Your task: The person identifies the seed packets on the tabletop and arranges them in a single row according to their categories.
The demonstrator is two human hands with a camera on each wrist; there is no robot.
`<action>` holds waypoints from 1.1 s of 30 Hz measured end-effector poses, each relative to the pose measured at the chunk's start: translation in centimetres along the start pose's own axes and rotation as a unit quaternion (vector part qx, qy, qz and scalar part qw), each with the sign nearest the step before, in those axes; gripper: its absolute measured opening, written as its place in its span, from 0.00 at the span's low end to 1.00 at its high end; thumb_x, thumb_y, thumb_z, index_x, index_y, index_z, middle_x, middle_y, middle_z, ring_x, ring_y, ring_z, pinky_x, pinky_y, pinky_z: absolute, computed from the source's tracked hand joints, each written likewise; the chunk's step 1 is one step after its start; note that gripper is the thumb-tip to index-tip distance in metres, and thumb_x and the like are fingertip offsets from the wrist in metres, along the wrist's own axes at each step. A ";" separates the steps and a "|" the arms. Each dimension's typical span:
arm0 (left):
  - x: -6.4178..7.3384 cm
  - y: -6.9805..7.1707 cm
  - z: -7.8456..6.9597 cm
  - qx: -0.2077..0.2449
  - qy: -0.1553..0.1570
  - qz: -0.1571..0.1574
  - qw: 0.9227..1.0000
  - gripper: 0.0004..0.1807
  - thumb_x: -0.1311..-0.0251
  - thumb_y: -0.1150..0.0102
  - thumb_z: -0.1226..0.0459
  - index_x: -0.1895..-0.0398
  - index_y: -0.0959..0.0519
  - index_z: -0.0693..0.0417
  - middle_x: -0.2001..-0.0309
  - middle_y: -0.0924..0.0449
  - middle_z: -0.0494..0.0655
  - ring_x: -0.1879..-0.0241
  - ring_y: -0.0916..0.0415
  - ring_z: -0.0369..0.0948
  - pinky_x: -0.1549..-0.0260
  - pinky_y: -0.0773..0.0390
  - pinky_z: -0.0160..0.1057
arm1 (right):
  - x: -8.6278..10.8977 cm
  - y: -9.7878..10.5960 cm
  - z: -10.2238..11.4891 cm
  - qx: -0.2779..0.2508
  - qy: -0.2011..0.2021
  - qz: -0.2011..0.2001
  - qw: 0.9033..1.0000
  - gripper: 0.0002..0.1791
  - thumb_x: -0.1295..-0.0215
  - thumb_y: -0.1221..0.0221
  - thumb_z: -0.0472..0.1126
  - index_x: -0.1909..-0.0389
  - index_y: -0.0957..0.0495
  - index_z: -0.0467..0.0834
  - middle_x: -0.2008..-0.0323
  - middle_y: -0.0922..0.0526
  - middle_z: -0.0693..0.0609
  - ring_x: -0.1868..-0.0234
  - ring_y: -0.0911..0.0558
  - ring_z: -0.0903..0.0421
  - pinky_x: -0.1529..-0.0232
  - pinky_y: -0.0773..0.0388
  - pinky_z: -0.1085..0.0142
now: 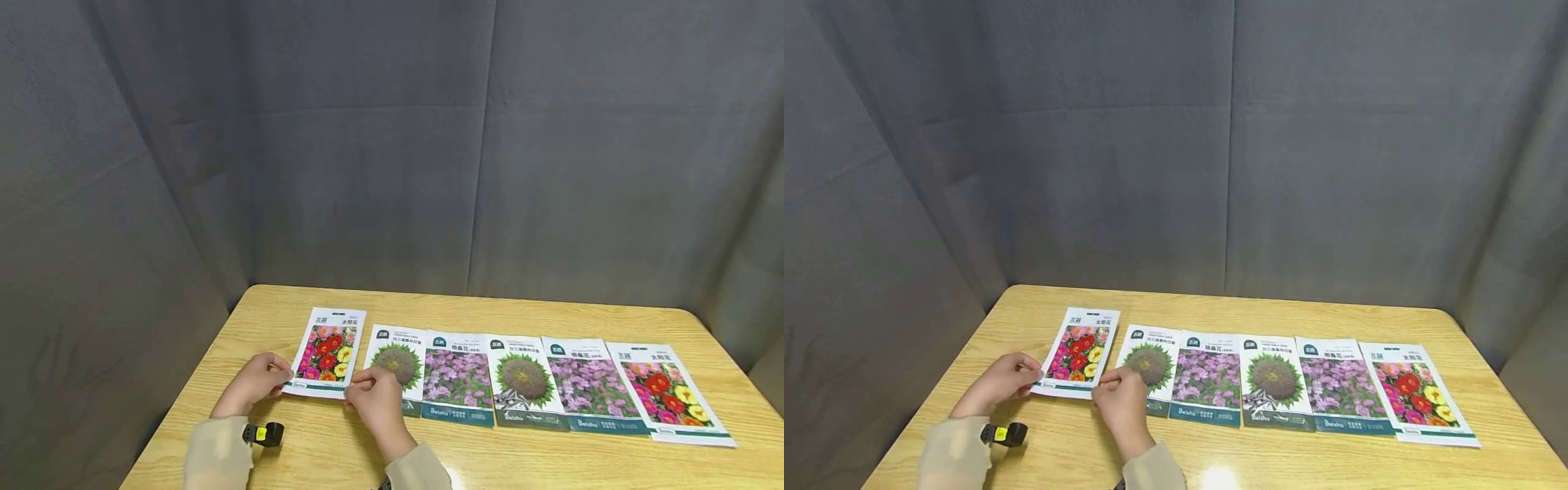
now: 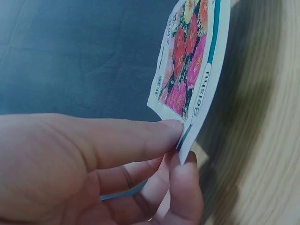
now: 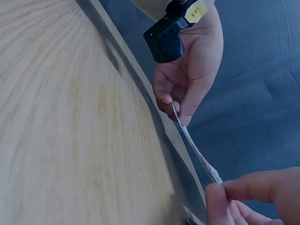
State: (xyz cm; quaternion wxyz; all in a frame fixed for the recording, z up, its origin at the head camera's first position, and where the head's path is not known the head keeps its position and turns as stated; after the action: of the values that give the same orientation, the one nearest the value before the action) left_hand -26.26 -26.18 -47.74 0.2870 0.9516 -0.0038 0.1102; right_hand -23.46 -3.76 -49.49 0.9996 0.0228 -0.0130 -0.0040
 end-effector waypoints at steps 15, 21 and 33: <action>0.1 -1.0 0.0 -0.019 -0.008 -0.009 1.000 0.07 0.33 0.43 0.72 0.59 0.24 0.72 0.73 0.26 0.53 0.74 0.29 0.43 0.74 0.24 0.37 | 0.1 0.6 -0.7 0.005 -0.018 0.028 0.999 0.06 0.45 0.36 0.23 0.65 0.20 0.29 0.78 0.17 0.46 0.80 0.15 0.51 0.74 0.15 0.63; -0.1 -1.3 -0.1 -0.033 0.002 -0.013 0.999 0.08 0.33 0.44 0.71 0.58 0.24 0.72 0.71 0.25 0.54 0.74 0.28 0.43 0.74 0.25 0.38 | 0.0 0.7 -0.4 -0.009 -0.031 0.028 0.999 0.05 0.43 0.36 0.22 0.65 0.19 0.27 0.76 0.17 0.44 0.78 0.14 0.50 0.74 0.15 0.63; -0.1 -1.6 0.1 -0.056 0.011 -0.019 0.998 0.07 0.32 0.44 0.70 0.59 0.23 0.71 0.70 0.24 0.54 0.75 0.28 0.42 0.75 0.26 0.37 | -0.2 0.8 -0.8 0.018 -0.017 0.024 0.999 0.03 0.43 0.37 0.22 0.67 0.20 0.27 0.78 0.18 0.45 0.79 0.14 0.52 0.75 0.15 0.63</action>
State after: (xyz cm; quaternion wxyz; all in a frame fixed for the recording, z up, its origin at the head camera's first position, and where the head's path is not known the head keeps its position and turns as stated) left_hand -26.26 -24.90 -48.70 0.3416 0.9328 0.0115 0.1144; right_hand -23.64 -2.96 -50.23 0.9985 0.0401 -0.0309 0.0196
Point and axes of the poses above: each hand's wrist, its own x-axis away from the middle knuckle, its own y-axis out of the back of the hand, z = x × y, the point moved 2 cm from there along -x, towards the middle knuckle
